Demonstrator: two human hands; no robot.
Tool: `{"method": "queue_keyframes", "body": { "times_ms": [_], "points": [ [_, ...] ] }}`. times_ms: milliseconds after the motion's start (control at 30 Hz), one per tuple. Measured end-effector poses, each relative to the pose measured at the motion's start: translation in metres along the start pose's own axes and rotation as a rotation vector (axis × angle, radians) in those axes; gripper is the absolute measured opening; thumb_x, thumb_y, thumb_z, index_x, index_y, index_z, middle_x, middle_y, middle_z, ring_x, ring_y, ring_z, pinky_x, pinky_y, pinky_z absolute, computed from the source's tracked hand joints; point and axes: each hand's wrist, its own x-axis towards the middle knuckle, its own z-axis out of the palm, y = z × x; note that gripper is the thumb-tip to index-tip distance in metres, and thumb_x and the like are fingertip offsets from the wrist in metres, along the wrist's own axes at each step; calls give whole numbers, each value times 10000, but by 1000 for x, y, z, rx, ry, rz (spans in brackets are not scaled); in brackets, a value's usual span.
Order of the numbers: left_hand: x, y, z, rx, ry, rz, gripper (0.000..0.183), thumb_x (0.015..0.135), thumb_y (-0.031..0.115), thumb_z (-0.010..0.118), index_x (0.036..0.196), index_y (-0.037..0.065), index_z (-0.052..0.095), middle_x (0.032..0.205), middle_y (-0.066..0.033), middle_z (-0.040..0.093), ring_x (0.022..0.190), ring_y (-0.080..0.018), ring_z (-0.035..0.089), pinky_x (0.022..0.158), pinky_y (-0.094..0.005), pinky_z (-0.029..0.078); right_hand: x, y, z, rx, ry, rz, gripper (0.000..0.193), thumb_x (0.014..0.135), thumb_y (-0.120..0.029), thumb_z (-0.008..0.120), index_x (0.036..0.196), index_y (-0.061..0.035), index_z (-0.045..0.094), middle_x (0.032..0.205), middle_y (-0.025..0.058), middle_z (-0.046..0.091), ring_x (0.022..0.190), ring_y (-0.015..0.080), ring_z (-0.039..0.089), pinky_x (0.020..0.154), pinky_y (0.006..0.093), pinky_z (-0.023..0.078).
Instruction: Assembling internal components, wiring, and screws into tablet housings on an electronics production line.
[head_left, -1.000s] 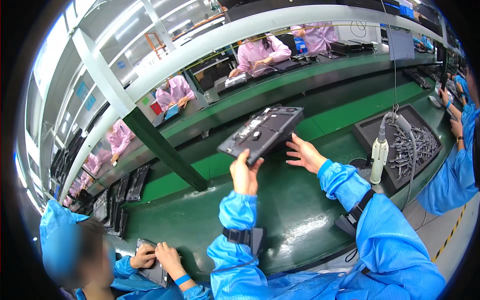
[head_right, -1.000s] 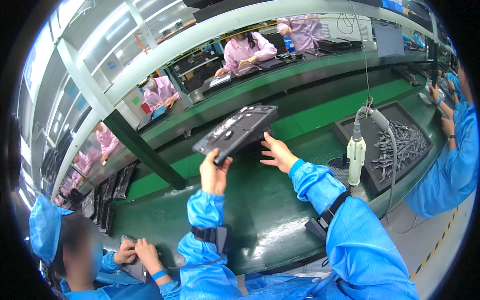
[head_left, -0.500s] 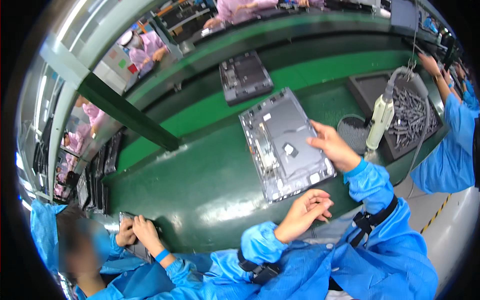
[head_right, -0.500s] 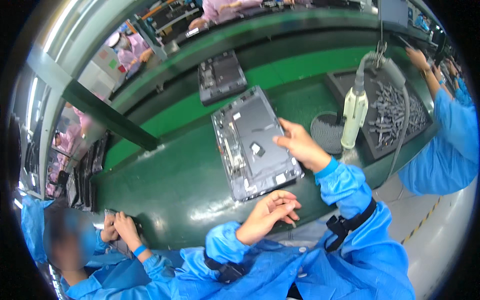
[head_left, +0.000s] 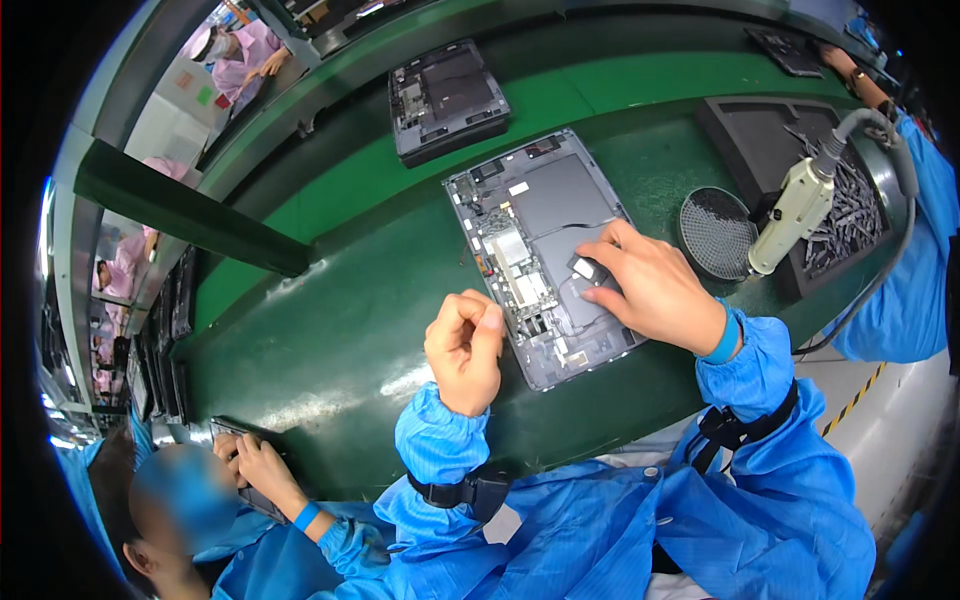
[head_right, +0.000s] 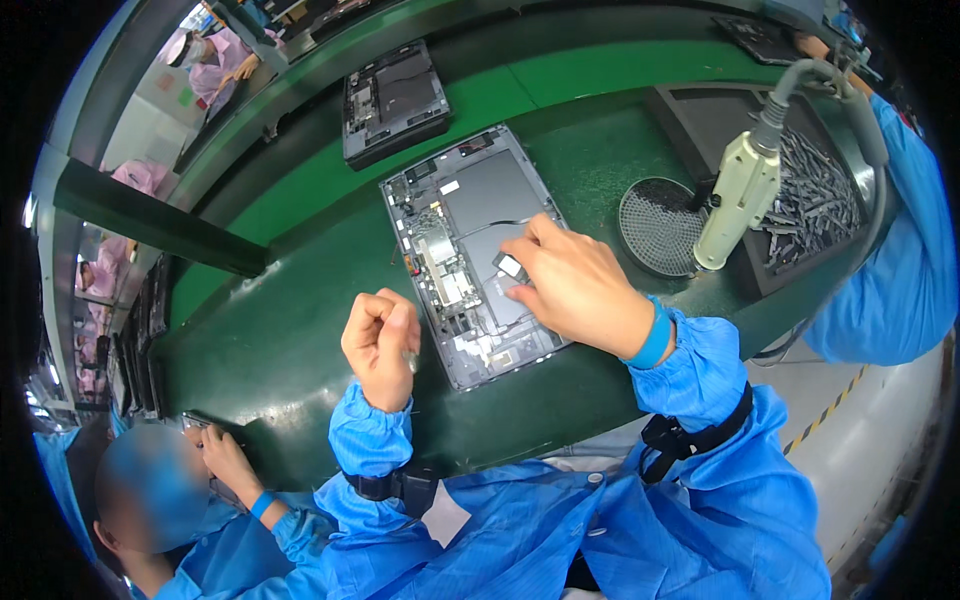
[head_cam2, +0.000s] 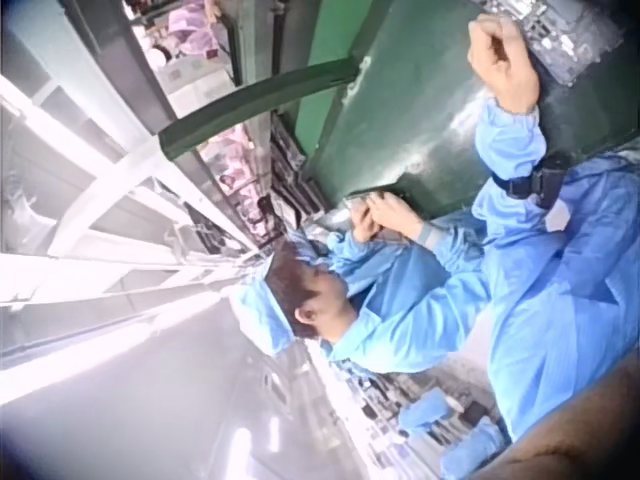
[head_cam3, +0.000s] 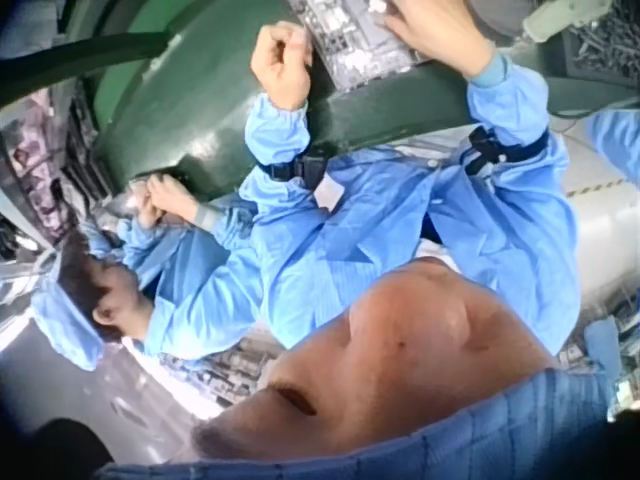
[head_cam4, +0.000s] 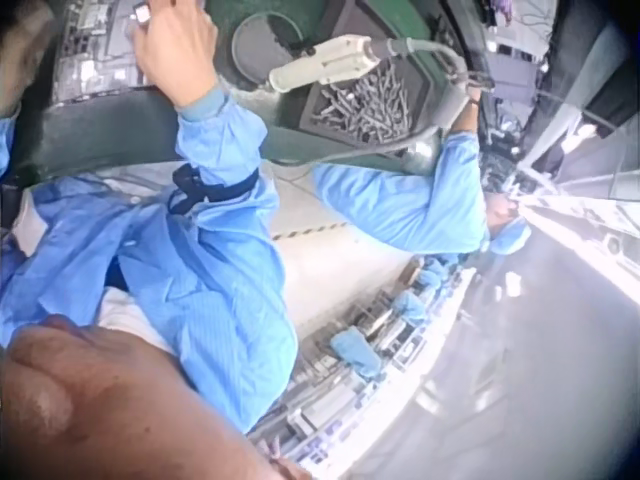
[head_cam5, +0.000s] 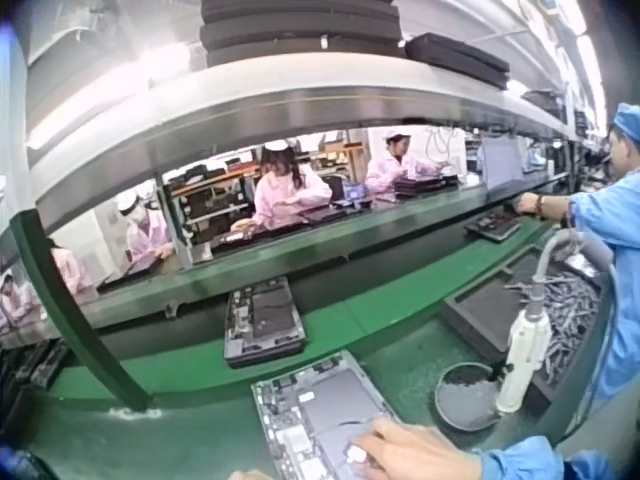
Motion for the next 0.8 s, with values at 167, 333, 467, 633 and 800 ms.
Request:
{"method": "queue_keyframes", "body": {
  "times_ms": [167, 333, 467, 633, 800],
  "points": [
    [4, 9, 2, -771, -242, -158, 229, 845, 239, 473, 731, 45, 431, 745, -143, 500, 544, -140, 411, 502, -255, 349, 2, 9, 3, 152, 2, 75, 236, 731, -108, 694, 943, -64, 601, 884, 108, 593, 792, 310, 617, 667, 398, 489],
    [8, 6, 1, -1034, -348, -243, 265, 809, 242, 487, 622, 71, 410, 731, -88, 477, 619, -159, 404, 494, -261, 322, 4, 11, -1, 254, 14, 145, 277, 728, -68, 685, 986, -48, 586, 816, 126, 627, 723, 277, 634, 609, 374, 486],
    [7, 3, 1, -1033, -327, -271, 276, 799, 232, 498, 594, 72, 406, 730, -79, 478, 630, -157, 397, 495, -262, 319, 3, 14, -4, 370, 14, 90, 206, 748, -43, 662, 950, -29, 623, 729, 96, 610, 565, 175, 582, 515, 290, 442],
    [9, 10, -3, -814, -265, -196, 292, 774, 216, 521, 551, 63, 410, 756, -72, 486, 603, -145, 376, 490, -251, 312, -1, 10, -14, 751, -286, 184, 178, 755, -41, 660, 927, -6, 628, 662, 52, 591, 464, 73, 484, 442, 233, 374],
    [10, 6, -5, -762, -281, -153, 286, 760, 229, 530, 555, 43, 459, 884, -100, 499, 610, -148, 398, 468, -250, 320, -1, 7, -15, 785, -478, 177, 136, 743, -45, 677, 854, -4, 610, 680, 50, 622, 471, 65, 479, 439, 243, 368]
  ]
}}
